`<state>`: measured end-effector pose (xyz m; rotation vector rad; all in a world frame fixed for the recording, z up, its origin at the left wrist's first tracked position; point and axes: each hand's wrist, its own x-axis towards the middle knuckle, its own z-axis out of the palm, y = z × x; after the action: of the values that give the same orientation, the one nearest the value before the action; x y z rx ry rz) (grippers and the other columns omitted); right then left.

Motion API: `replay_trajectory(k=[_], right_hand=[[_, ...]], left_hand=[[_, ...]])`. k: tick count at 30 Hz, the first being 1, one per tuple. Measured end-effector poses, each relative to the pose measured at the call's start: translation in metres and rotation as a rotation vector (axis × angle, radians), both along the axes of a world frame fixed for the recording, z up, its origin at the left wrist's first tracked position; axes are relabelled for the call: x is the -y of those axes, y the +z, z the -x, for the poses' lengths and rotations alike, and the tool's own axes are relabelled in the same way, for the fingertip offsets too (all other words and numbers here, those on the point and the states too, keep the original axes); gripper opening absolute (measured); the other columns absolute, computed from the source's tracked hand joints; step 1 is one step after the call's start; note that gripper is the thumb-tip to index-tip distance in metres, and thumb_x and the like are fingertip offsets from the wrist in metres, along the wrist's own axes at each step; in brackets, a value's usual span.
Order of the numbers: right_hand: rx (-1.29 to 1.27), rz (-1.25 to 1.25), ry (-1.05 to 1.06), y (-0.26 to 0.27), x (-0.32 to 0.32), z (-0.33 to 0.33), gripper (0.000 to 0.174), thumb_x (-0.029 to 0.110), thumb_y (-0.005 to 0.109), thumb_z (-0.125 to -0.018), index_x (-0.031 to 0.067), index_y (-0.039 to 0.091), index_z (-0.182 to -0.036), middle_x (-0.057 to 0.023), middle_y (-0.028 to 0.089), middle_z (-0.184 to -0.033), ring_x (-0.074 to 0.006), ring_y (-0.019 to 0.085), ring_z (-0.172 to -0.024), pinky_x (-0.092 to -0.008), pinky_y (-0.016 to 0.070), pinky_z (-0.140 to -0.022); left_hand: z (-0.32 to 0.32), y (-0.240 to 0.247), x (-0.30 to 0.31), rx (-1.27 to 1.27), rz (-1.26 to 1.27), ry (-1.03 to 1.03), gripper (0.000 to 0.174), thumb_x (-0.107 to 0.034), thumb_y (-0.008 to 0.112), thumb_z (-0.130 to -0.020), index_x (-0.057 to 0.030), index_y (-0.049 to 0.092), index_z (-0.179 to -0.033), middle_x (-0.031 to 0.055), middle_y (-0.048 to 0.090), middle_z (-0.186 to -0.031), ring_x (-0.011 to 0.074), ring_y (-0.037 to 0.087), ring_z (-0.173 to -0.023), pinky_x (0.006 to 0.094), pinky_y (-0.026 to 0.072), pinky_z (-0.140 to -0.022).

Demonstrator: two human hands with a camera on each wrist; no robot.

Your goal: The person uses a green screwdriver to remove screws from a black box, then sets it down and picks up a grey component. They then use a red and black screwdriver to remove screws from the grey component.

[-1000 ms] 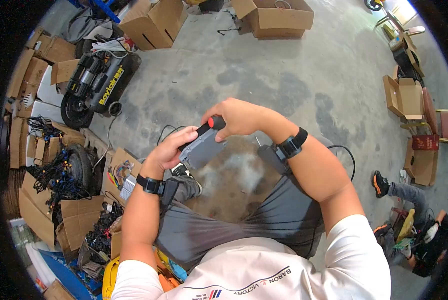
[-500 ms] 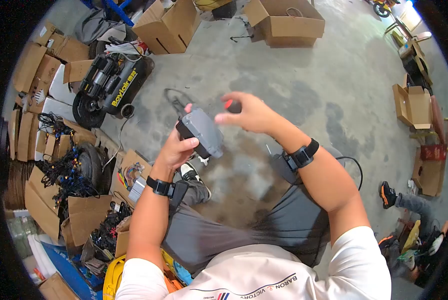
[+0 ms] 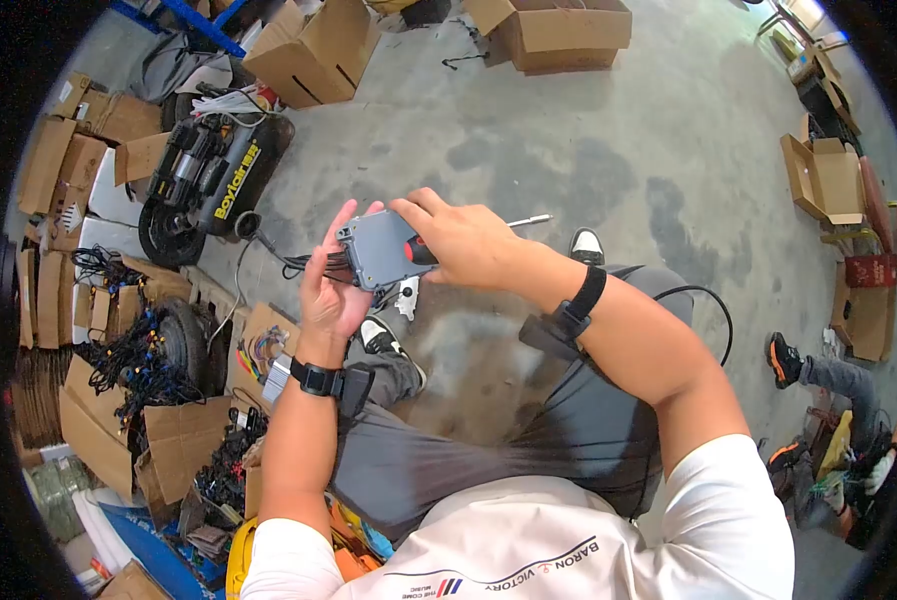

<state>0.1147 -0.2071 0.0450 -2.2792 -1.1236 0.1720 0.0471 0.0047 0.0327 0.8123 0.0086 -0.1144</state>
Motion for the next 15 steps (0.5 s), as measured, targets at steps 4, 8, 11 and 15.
replay_trajectory(k=[4,8,11,15], right_hand=[[0.139,-0.013,-0.03,0.0,-0.001,-0.001,0.085,0.016,0.082,-0.068,0.0076,0.037,-0.14,-0.0143,0.047,-0.133,-0.0345,0.067,-0.09,-0.0417,0.0572,-0.071],[0.245,0.012,-0.06,0.001,0.0,-0.011,0.081,0.013,0.081,-0.068,0.0117,0.039,-0.137,-0.0125,0.047,-0.131,-0.0335,0.068,-0.082,-0.0415,0.0566,-0.064],[0.266,0.049,-0.069,0.005,0.003,-0.012,0.079,0.012,0.08,-0.068,0.0129,0.04,-0.136,-0.0111,0.048,-0.13,-0.0329,0.068,-0.08,-0.0415,0.056,-0.062],[0.26,0.15,-0.005,0.007,0.004,-0.01,0.077,0.011,0.079,-0.068,0.0133,0.042,-0.135,-0.0096,0.048,-0.129,-0.0313,0.068,-0.08,-0.0415,0.0554,-0.061]], left_hand=[[0.004,-0.012,0.0,-0.202,-0.054,0.163,0.071,-0.041,0.067,-0.09,0.0004,0.041,-0.142,0.0171,0.053,-0.138,0.0312,0.046,-0.133,0.0497,0.0378,-0.111],[0.011,-0.005,-0.022,-0.311,-0.281,-0.206,0.061,-0.041,0.065,-0.093,0.0026,0.051,-0.133,0.0219,0.058,-0.13,0.0323,0.058,-0.119,0.0461,0.0488,-0.1],[0.018,0.015,-0.048,-0.286,-0.601,-0.494,0.061,-0.044,0.065,-0.092,0.0058,0.057,-0.125,0.0243,0.063,-0.12,0.0322,0.067,-0.104,0.0437,0.0558,-0.089],[0.022,0.017,-0.084,0.004,-0.547,-0.566,0.062,-0.05,0.062,-0.092,0.0082,0.063,-0.113,0.0259,0.068,-0.106,0.0326,0.071,-0.092,0.0411,0.0584,-0.08]])
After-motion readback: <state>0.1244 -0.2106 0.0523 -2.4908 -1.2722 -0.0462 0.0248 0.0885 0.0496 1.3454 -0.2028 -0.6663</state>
